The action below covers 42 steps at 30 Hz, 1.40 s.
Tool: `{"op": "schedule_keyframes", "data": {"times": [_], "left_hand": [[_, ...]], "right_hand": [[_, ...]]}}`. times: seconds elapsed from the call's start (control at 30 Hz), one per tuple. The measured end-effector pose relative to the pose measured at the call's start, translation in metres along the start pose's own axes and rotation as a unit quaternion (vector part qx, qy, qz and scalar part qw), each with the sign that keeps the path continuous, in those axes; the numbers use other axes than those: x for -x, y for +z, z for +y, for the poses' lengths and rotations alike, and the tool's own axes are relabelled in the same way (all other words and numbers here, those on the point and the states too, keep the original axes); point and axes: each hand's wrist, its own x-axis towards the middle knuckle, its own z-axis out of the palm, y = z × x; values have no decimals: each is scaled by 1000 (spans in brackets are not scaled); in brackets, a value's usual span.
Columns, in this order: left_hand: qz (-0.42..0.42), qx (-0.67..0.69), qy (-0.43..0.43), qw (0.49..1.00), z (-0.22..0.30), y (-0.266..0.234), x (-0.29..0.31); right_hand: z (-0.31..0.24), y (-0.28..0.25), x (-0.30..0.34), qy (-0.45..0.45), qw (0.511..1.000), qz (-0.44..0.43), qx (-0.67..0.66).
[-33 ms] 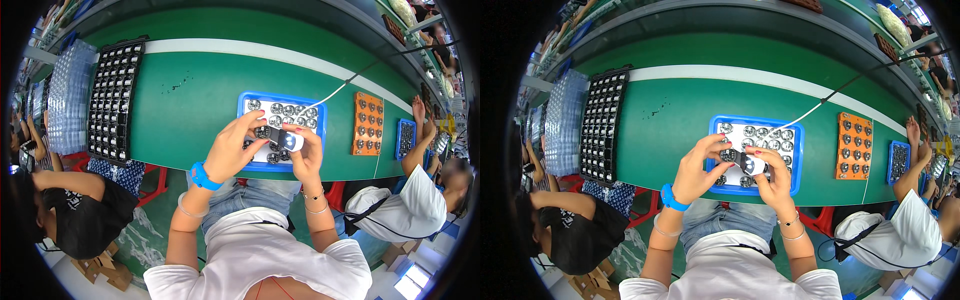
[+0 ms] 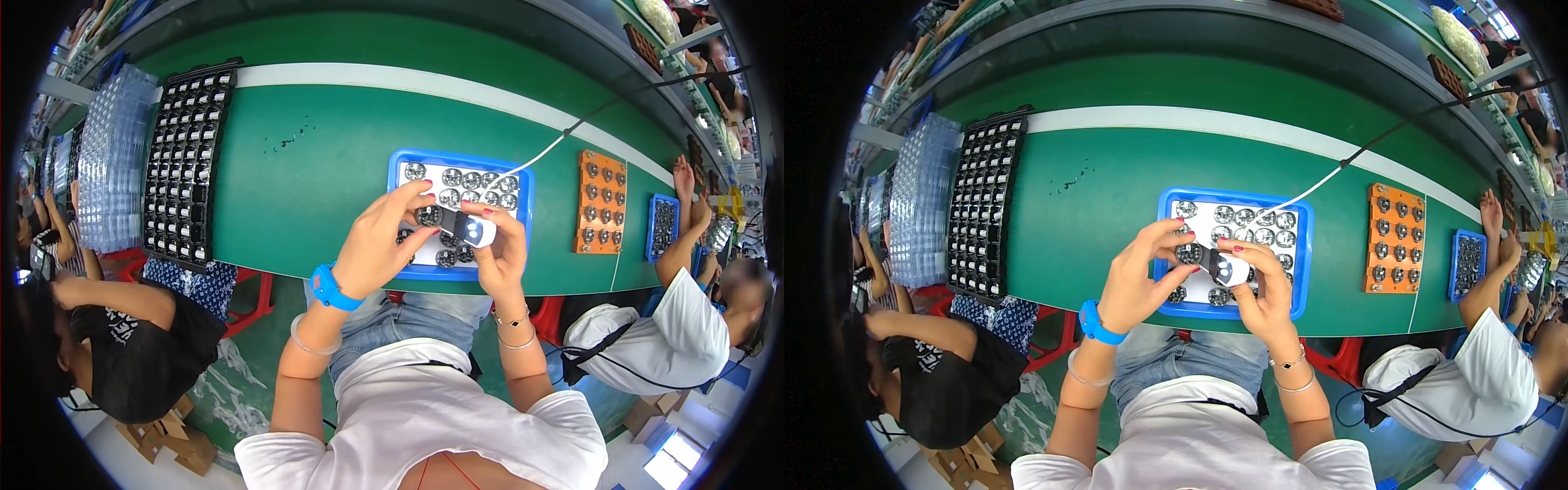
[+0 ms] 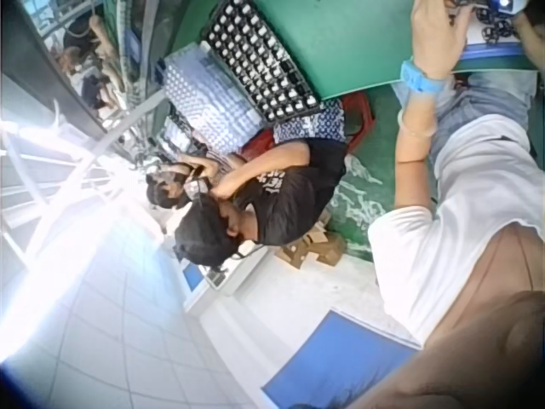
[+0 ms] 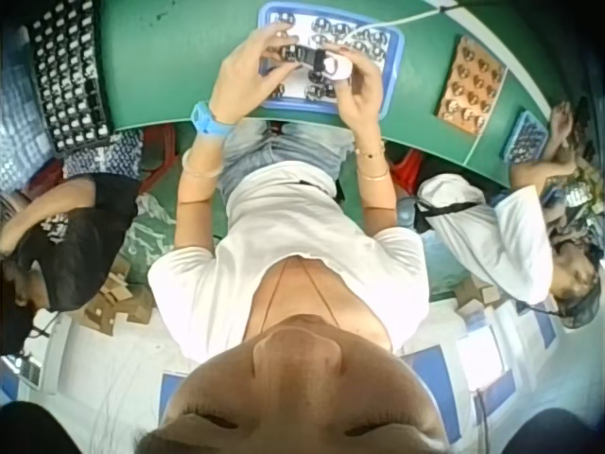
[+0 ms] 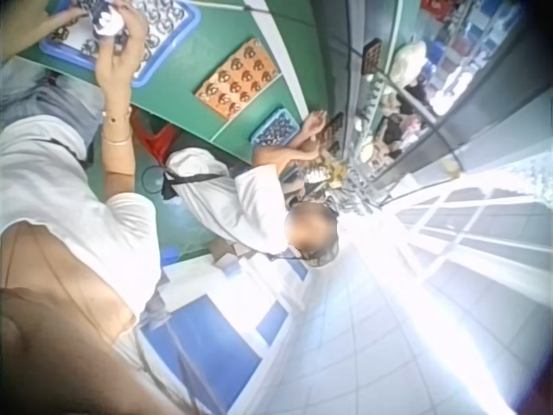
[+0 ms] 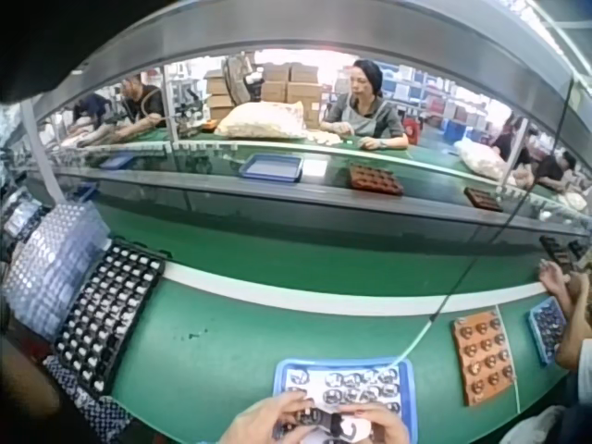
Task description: Inspecting small electronic components with a handheld testing tool and moving them from a tray to a board.
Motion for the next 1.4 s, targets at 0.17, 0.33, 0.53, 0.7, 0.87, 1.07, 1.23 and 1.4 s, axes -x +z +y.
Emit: {"op": "schedule_keyframes", "data": {"times": [0.17,0.33,0.53,0.7,0.87,1.07,1.23,1.4], "left_hand": [[-3,-56,-49,997,-6,-10,11],[-3,-190,42,981,-26,-8,16],[-24,-213,10,977,-34,-6,13],[5,-192,10,981,-33,-11,8],[38,-200,6,979,-35,-8,-6],[-8,-250,68,966,-42,-6,-18],[-9,-292,103,951,-39,-6,-21],[9,-267,94,959,-40,-6,-14]], "right_hand": [[0,2,1,35,985,167,-26],[1,4,-16,98,985,-1,145],[7,15,-28,105,967,-36,230],[8,17,-28,100,965,-40,237],[9,17,-27,109,965,-44,235],[10,15,-25,117,975,-13,191],[4,1,-18,65,996,61,-4],[-23,-1,-8,91,967,-154,182]]}}
